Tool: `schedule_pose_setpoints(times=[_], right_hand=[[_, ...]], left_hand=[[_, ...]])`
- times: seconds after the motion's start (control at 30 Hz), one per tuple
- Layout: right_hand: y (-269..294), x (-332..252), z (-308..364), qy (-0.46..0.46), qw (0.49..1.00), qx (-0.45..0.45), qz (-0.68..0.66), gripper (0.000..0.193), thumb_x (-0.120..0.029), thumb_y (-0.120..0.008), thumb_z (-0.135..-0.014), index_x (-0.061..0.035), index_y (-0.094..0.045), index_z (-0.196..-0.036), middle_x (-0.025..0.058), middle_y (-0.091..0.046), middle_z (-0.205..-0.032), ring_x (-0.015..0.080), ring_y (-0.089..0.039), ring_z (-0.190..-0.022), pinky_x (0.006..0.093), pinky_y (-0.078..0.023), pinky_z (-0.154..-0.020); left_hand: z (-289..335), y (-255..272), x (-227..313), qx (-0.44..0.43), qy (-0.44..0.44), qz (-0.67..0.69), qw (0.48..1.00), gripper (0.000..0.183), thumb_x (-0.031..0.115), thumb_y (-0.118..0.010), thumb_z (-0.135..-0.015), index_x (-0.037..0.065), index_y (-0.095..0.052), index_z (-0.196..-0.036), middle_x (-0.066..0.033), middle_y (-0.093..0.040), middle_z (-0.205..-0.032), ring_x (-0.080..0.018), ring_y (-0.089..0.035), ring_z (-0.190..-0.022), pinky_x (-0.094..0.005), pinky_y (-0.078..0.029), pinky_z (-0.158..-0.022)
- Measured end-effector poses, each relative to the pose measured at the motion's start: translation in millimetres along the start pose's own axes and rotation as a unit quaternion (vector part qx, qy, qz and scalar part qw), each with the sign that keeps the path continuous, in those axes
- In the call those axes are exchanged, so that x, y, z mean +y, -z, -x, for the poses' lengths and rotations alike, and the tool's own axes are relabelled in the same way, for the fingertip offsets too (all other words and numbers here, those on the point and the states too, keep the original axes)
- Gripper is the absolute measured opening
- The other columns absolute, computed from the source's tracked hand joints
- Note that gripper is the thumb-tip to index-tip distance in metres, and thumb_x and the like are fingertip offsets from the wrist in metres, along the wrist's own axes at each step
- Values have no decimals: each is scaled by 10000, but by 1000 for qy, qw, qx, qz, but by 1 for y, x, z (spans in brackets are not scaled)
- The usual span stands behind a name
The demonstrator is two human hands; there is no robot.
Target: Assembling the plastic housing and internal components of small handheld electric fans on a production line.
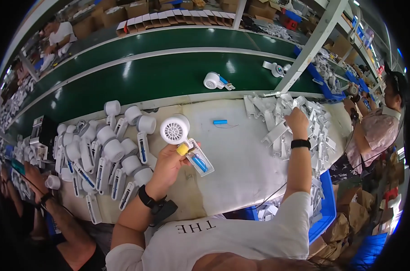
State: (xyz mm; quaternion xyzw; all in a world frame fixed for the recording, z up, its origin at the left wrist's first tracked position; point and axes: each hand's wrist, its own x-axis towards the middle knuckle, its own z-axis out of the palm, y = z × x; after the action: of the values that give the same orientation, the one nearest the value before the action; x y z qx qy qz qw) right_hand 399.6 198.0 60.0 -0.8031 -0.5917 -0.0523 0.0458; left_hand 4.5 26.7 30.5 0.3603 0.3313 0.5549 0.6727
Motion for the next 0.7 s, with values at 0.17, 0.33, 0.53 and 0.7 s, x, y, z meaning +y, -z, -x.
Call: schedule_pose_setpoints(times=[0.17, 0.33, 0.53, 0.7], right_hand=[[36, -97, 121, 394, 838, 66, -372, 496, -72, -698, -689, 3, -515, -1145, 191, -560, -1068, 328, -575, -876, 382, -473, -759], [37, -156, 198, 507, 790, 90, -333, 558, -90, -692, -681, -34, -492, -1199, 138, -550, -1162, 302, -561, -986, 363, -465, -816], [33, -179, 213, 537, 772, 144, -308, 526, -93, -678, -694, -31, -497, -1185, 158, -540, -1159, 308, -564, -977, 377, -471, -821], [19, -190, 223, 514, 800, 185, -248, 506, -95, -684, -683, -12, -502, -1149, 174, -538, -1144, 318, -568, -971, 378, -479, -814]], left_hand=[[-5, 5, -19, 55, -87, 32, 994, 276, 171, -494, -903, 16, -529, -1128, -137, -575, -1139, -149, -585, -909, -264, -468, -717], [-1, -2, -26, 112, -133, 85, 981, 267, 125, -512, -892, -1, -524, -1127, -121, -563, -1149, -185, -565, -999, -313, -463, -834], [14, 1, -22, 131, -163, 123, 970, 294, 122, -501, -896, 9, -491, -1167, -131, -547, -1171, -204, -540, -1065, -330, -441, -900], [12, -5, -23, 171, -185, 126, 959, 309, 117, -516, -888, 11, -483, -1177, -129, -555, -1162, -203, -545, -1059, -319, -441, -901]])
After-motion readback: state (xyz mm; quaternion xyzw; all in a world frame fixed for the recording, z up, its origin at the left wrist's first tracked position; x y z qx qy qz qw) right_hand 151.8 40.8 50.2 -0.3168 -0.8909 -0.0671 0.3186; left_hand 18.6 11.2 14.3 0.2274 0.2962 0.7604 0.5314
